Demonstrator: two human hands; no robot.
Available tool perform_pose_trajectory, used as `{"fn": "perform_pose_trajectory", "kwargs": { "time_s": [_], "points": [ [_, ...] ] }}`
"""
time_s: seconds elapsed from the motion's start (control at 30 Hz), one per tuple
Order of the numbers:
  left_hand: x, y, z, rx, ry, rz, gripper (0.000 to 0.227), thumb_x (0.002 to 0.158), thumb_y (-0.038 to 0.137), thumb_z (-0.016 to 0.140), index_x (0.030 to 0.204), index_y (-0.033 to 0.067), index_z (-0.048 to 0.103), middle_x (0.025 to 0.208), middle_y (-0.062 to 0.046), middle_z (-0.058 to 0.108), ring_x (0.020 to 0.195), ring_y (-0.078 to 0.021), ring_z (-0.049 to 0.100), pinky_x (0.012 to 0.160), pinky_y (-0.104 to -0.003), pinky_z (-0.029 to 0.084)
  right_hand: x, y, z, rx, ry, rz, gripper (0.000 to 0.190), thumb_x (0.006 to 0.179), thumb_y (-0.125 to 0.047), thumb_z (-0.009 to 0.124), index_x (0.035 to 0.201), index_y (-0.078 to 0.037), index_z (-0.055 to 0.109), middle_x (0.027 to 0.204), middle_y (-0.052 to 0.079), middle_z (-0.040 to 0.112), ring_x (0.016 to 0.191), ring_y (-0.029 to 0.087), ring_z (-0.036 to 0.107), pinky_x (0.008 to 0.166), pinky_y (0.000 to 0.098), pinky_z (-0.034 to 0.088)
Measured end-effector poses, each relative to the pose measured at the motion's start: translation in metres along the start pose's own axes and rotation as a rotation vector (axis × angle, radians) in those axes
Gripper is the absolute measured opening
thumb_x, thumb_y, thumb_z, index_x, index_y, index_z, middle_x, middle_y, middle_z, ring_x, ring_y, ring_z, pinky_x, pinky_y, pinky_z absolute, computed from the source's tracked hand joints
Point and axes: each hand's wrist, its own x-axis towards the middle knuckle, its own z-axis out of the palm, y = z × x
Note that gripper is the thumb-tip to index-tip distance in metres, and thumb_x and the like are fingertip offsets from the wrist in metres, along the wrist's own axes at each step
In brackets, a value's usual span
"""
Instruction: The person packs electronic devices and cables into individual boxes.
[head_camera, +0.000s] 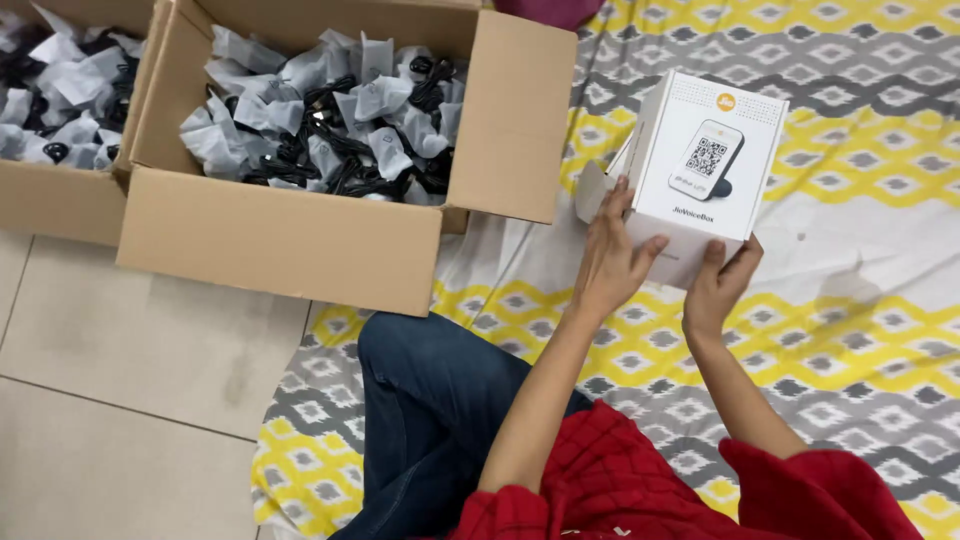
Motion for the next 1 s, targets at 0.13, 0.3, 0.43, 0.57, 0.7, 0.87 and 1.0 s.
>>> {"fn": "perform_pose_trajectory", "kwargs": {
  "time_s": [0.13,0.3,0.43,0.57,0.7,0.87,1.0],
  "points": [
    [0.005,-0.066,0.050,0.088,-0.273,-0.235,0.107,0.087,0.033,0.077,0.162,-0.0013,0.009,0.161,-0.031,0.031,0.149,-0.0469,0.036,0.119,-0.051,0.033,0.031,0.068,0.011,-0.135,-0.079,0.195,0.051,0.113,-0.029,0.053,0.151,0.002,0.036,0.147,0.021,0.051,0.136,0.027,0.049,0.116,0.0368,0.037],
    [0.009,-0.042,0.019,0.257,-0.321,-0.293,0.111,0.084,0.033,0.078,0.164,0.0031,0.007,0.158,-0.037,0.030,0.145,-0.0478,0.037,0.114,-0.052,0.037,0.046,0.069,0.015,-0.307,-0.132,0.165,0.068,0.115,-0.023,0.058,0.163,0.004,0.019,0.166,0.028,0.028,0.154,0.036,0.028,0.124,0.0442,0.024],
    [-0.011,-0.016,-0.058,0.067,-0.236,-0.349,0.090,0.092,0.033,0.071,0.161,0.0018,0.023,0.153,-0.031,0.045,0.134,-0.0449,0.051,0.104,-0.048,0.048,0.008,-0.023,0.055,-0.299,-0.087,-0.189,0.060,0.121,-0.011,0.055,0.170,0.002,0.021,0.179,0.022,0.022,0.167,0.037,0.016,0.137,0.0489,0.014],
    [-0.056,0.013,-0.184,0.107,0.181,-0.477,0.038,0.101,0.031,0.062,0.133,0.0108,0.066,0.122,-0.013,0.073,0.106,-0.0294,0.074,0.089,-0.039,0.058,-0.065,-0.103,0.131,0.157,-0.462,-0.372,0.043,0.117,-0.005,0.047,0.158,-0.002,0.035,0.169,0.017,0.035,0.157,0.030,0.036,0.134,0.0429,0.027],
    [-0.154,0.036,-0.314,0.393,0.810,-0.585,0.023,0.104,0.023,0.062,0.118,0.0077,0.071,0.112,-0.013,0.076,0.101,-0.0286,0.075,0.083,-0.037,0.059,-0.186,-0.169,0.196,0.330,-1.066,-0.324,0.032,0.107,-0.004,0.052,0.139,0.001,0.051,0.156,0.018,0.047,0.152,0.034,0.043,0.129,0.0455,0.032],
    [-0.339,0.073,-0.419,0.587,1.329,-0.842,0.021,0.100,0.019,0.065,0.116,0.0066,0.072,0.103,-0.013,0.077,0.091,-0.0264,0.076,0.080,-0.035,0.059,-0.362,-0.218,0.264,0.349,-1.633,-0.539,0.029,0.098,-0.010,0.064,0.127,-0.004,0.061,0.144,0.019,0.059,0.141,0.039,0.050,0.116,0.0467,0.039],
    [-0.523,0.031,-0.477,0.841,1.548,-1.072,0.039,0.094,0.025,0.071,0.125,0.0022,0.067,0.116,-0.023,0.071,0.106,-0.0348,0.070,0.088,-0.041,0.058,-0.519,-0.215,0.313,0.288,-1.951,-0.595,0.033,0.097,-0.019,0.065,0.126,-0.003,0.063,0.140,0.019,0.062,0.131,0.039,0.055,0.109,0.0452,0.043]
  ]
}}
